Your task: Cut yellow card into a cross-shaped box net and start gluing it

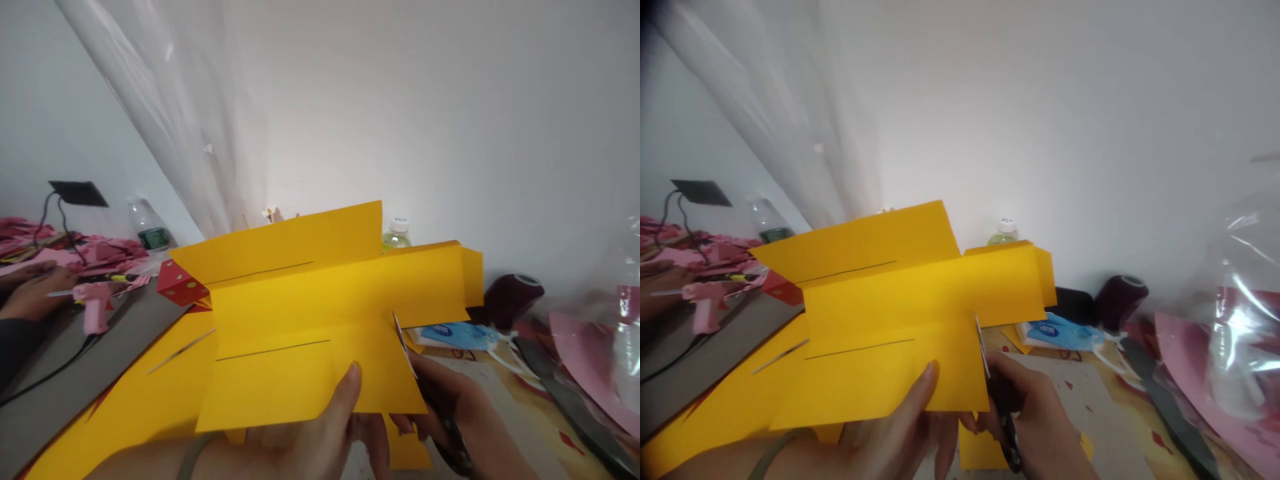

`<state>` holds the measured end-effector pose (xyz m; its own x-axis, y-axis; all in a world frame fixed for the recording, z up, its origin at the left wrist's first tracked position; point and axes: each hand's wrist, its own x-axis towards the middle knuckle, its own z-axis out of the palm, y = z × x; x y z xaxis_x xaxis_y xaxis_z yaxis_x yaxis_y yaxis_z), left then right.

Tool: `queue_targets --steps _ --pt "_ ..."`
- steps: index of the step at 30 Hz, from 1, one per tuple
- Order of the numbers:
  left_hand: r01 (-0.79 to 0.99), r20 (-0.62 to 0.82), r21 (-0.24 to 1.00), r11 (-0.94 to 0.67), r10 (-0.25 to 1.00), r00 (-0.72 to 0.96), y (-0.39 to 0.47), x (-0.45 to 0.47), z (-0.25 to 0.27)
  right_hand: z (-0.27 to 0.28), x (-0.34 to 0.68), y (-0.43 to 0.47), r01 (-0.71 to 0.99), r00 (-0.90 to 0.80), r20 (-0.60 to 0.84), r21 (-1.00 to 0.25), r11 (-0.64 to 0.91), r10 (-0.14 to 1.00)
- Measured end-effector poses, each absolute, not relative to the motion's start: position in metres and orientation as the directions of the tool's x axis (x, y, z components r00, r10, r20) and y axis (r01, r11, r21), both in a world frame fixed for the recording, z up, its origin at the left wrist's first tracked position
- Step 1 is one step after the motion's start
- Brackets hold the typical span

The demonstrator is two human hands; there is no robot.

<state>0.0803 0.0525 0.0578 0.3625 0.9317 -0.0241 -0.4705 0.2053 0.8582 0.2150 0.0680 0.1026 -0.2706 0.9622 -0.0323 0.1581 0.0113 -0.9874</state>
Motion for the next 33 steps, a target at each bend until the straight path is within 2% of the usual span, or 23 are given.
queue_targets --steps 3,9,18,22,33 --pt "-0.462 -0.021 0.865 0.197 0.933 0.36 0.053 0.079 0.056 0.102 0.217 0.07 0.167 -0.294 -0.056 -0.986 -0.006 0.954" --pt "-0.277 -0.122 0.929 0.245 0.91 0.397 0.053 0.072 0.061 0.1 0.221 0.072 0.231 -0.298 -0.073 -0.973 -0.003 0.952" --pt "-0.309 -0.137 0.916 0.257 0.922 0.361 0.052 0.075 0.057 0.089 0.22 0.073 0.135 -0.267 -0.072 -0.99 -0.037 0.961" --pt "-0.227 -0.156 0.941 0.251 0.917 0.367 0.053 0.072 0.057 0.093 0.221 0.072 0.148 -0.277 -0.088 -0.988 -0.048 0.957" --pt "-0.297 -0.112 0.927 0.23 0.924 0.366 0.053 0.074 0.058 0.1 0.221 0.073 0.138 -0.328 -0.124 -0.987 -0.082 0.937"
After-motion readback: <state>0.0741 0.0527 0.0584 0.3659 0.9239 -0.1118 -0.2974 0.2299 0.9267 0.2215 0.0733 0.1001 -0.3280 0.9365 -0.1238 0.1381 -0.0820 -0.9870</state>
